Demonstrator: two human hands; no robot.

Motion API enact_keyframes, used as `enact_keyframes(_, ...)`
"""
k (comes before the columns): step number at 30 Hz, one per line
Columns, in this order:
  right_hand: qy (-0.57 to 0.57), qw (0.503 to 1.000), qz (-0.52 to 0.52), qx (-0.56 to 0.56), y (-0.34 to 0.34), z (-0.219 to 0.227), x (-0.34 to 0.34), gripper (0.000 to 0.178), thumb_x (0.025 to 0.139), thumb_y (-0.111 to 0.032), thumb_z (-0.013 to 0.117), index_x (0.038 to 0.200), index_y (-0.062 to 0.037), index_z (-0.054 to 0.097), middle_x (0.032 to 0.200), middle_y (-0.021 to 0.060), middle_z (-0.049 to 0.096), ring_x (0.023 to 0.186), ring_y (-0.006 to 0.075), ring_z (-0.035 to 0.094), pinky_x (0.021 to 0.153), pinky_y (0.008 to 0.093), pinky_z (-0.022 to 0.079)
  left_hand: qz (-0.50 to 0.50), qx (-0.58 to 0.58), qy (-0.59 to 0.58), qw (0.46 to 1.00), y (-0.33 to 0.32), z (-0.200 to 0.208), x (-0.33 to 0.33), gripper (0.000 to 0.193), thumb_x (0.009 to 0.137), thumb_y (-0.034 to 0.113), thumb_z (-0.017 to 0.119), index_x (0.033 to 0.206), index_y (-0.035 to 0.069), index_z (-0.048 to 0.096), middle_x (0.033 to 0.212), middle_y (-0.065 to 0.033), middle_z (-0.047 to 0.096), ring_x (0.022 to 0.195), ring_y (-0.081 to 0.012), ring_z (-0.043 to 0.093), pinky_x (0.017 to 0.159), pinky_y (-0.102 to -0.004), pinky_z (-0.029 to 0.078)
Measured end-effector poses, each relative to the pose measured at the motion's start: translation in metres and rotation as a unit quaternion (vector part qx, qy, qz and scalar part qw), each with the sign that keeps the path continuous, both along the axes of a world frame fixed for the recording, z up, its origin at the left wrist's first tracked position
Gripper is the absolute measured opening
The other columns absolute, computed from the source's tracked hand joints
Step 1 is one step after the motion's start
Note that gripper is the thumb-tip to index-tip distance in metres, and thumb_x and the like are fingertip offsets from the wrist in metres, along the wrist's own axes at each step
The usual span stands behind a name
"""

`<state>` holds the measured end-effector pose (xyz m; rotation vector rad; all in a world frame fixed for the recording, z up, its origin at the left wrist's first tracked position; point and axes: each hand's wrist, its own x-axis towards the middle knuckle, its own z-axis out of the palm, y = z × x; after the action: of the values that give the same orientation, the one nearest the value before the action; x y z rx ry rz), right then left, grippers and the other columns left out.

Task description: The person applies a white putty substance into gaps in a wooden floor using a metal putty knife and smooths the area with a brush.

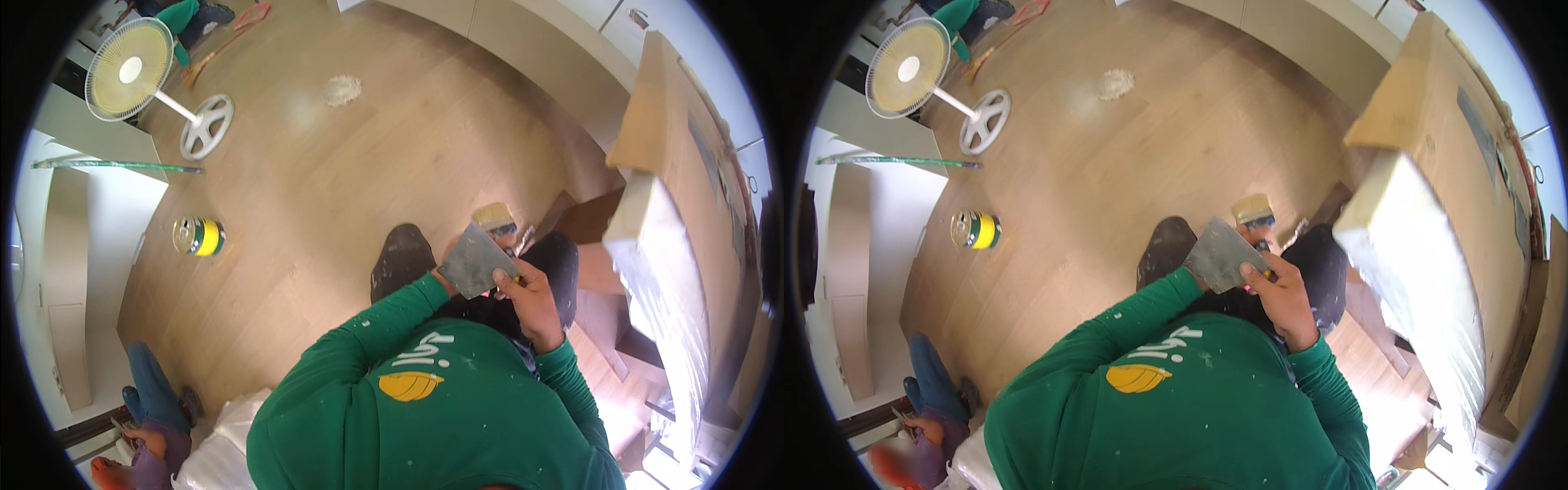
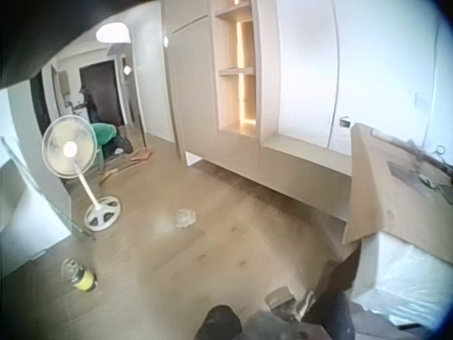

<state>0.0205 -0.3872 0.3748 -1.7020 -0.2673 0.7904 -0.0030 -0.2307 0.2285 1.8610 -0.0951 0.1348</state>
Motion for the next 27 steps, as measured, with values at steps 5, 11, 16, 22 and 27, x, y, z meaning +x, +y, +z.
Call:
enact_keyframes(5, -0.379, 0.914, 0.147, 0.01, -0.012, 0.082, -0.024, 0.014, 0.09, -0.006, 0.067, 0.102, 0.0012, 0.069, 0.117, 0.0235, 0.069, 0.096, 0.0328, 0.072, 0.09, 0.0389, 0.056, 0.308, 0.21, -0.163, 0.914, 0.042, -0.031, -0.013, 0.019, 0.089, 0.022, 0.073, 0.102, 0.008, 0.07, 0.08, -0.014, 0.07, 0.067, -0.0365, 0.069, 0.059, -0.0428, 0.055)
enact_keyframes(11, -0.729, 0.663, 0.168, 0.005, -0.027, 0.162, -0.033, 0.011, 0.086, -0.007, 0.067, 0.094, 0.0007, 0.065, 0.106, 0.0232, 0.069, 0.09, 0.0386, 0.072, 0.077, 0.0501, 0.062, 0.431, 0.085, -0.007, 0.899, 0.053, -0.102, 0.027, 0.017, 0.09, 0.026, 0.07, 0.093, 0.01, 0.065, 0.069, -0.0172, 0.067, 0.065, -0.0392, 0.067, 0.058, -0.0482, 0.053)
enact_keyframes(16, -0.854, 0.38, 0.198, -0.295, 0.012, 0.186, -0.02, 0.019, 0.102, -0.01, 0.057, 0.12, -0.0032, 0.063, 0.127, 0.0223, 0.064, 0.116, 0.0407, 0.066, 0.097, 0.0562, 0.056, 0.445, -0.105, 0.069, 0.887, 0.041, -0.174, 0.139, 0.026, 0.089, 0.031, 0.065, 0.108, 0.016, 0.072, 0.083, -0.0219, 0.071, 0.082, -0.0445, 0.069, 0.074, -0.0528, 0.056)
enact_keyframes(22, -0.873, 0.356, 0.131, -0.307, 0.032, 0.17, -0.014, 0.015, 0.101, -0.013, 0.06, 0.111, -0.0029, 0.066, 0.128, 0.019, 0.066, 0.118, 0.0391, 0.065, 0.096, 0.0522, 0.056, 0.513, -0.076, 0.168, 0.838, 0.086, -0.257, 0.129, 0.03, 0.091, 0.034, 0.064, 0.109, 0.012, 0.072, 0.096, -0.0222, 0.073, 0.093, -0.0433, 0.07, 0.08, -0.0531, 0.056)
enact_keyframes(27, -0.865, 0.35, 0.115, -0.339, 0.019, 0.17, -0.005, 0.015, 0.1, -0.016, 0.063, 0.104, -0.0027, 0.069, 0.129, 0.0163, 0.068, 0.12, 0.0378, 0.065, 0.096, 0.0488, 0.056, 0.528, -0.003, 0.231, 0.817, 0.105, -0.273, -0.002, 0.033, 0.092, 0.032, 0.062, 0.112, 0.007, 0.07, 0.09, -0.0228, 0.072, 0.088, -0.0443, 0.07, 0.075, -0.0538, 0.054)
